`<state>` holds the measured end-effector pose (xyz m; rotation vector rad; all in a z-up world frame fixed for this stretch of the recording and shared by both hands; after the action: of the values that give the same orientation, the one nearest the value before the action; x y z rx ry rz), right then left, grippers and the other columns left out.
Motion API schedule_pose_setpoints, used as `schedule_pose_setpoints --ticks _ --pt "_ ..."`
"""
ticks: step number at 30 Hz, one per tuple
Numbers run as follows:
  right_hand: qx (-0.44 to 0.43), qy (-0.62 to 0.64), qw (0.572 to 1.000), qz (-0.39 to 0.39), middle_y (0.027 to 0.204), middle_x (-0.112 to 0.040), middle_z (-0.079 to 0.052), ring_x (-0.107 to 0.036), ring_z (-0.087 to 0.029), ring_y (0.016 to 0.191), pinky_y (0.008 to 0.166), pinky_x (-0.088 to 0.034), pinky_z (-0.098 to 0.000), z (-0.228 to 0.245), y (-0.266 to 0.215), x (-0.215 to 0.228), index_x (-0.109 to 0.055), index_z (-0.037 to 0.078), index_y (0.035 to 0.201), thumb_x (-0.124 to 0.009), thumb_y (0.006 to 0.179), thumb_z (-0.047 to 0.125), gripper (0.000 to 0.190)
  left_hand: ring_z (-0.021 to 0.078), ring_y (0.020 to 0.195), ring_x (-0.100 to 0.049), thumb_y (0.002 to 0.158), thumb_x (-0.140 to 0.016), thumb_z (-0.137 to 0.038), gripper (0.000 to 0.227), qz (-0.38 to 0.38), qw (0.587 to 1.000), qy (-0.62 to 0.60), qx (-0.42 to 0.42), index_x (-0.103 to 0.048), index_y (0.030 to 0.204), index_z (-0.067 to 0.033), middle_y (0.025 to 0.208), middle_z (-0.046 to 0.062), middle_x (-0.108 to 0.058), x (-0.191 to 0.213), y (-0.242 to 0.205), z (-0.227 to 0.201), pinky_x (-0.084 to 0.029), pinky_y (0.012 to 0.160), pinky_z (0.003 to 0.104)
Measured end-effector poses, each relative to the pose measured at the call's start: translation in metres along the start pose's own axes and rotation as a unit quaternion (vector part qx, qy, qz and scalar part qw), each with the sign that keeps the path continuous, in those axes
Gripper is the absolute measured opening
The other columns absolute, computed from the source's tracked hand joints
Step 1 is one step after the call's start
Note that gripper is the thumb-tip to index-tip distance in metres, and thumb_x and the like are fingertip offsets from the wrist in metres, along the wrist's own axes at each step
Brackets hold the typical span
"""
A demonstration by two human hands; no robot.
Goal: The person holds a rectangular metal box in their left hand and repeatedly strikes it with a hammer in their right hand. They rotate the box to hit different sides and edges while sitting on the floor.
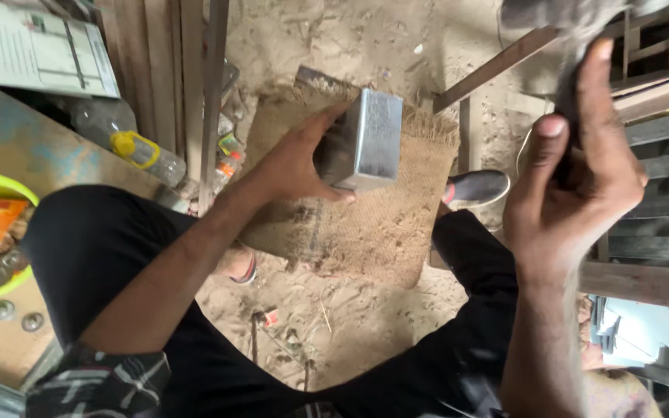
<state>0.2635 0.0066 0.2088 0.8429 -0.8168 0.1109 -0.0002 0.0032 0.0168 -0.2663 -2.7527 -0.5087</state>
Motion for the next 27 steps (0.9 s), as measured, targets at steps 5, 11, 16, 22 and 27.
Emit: schedule_pose_setpoints --ticks 5,11,16,22,27 --pt "-0.155 -0.117 0.948 0.253 0.081 -0.078 -0.018 -0.042 -0.007 0.036 0.034 -0.034 -0.026 0.023 0.019 -0.025 -0.056 0.009 0.151 -0.052 0.111 0.014 0.041 0.0327 0.128 -0.061 0.057 -0.099 -0.041 0.125 -0.002 1.0 -0.022 0.009 -0.033 0.156 -0.0023 0.142 0.021 -0.057 -0.001 -0.003 -0.004 -0.049 0.113 0.042" --pt "0.034 0.009 0.991 0.13 0.123 -0.072 -0.024 -0.046 -0.003 0.045 0.033 -0.037 -0.0201 0.045 0.041 -0.027 -0.06 -0.003 0.131 -0.051 0.106 -0.001 0.026 0.0331 0.127 -0.062 0.053 -0.095 -0.042 0.127 0.014 0.999 -0.034 0.021 -0.034 0.157 -0.0034 0.143 0.021 -0.057 -0.002 0.002 0.003 -0.048 0.112 0.041" --pt "-0.01 -0.049 0.97 0.24 0.124 -0.073 -0.023 -0.043 -0.006 0.039 0.03 -0.039 -0.0198 0.044 0.024 -0.029 -0.064 0.0 0.134 -0.055 0.104 0.001 0.031 0.0374 0.135 -0.057 0.06 -0.099 -0.046 0.123 -0.012 0.999 0.011 -0.038 -0.034 0.155 -0.0014 0.148 0.024 -0.053 0.0 -0.004 0.008 -0.045 0.115 0.044" --pt "-0.102 0.081 0.988 0.077 0.067 -0.057 -0.002 -0.044 -0.002 0.047 0.039 -0.032 -0.0211 -0.01 -0.02 -0.021 -0.051 0.003 0.151 -0.049 0.113 0.019 0.041 0.0392 0.137 -0.053 0.058 -0.099 -0.05 0.129 0.001 0.999 0.032 -0.024 -0.032 0.156 -0.0012 0.151 0.026 -0.05 -0.001 -0.002 0.002 -0.042 0.117 0.047" --pt "-0.195 0.123 0.972 0.039 0.075 -0.063 0.0 -0.05 -0.004 0.056 0.049 -0.038 -0.0214 -0.025 -0.099 -0.043 -0.055 0.005 0.152 -0.052 0.119 0.018 0.036 0.0407 0.137 -0.049 0.063 -0.08 -0.073 0.131 0.093 0.993 0.025 0.062 -0.024 0.166 -0.0134 0.15 0.023 -0.047 0.004 -0.003 -0.014 -0.041 0.111 0.057"
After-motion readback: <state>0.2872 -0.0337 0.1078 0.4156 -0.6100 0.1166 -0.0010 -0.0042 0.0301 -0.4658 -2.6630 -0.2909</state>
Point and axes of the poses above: each hand's wrist, its own y-axis towards the middle knuckle, its own x-axis out of the back of the hand, z = x × y, the point moved 1 cm from there along y, towards the middle knuckle
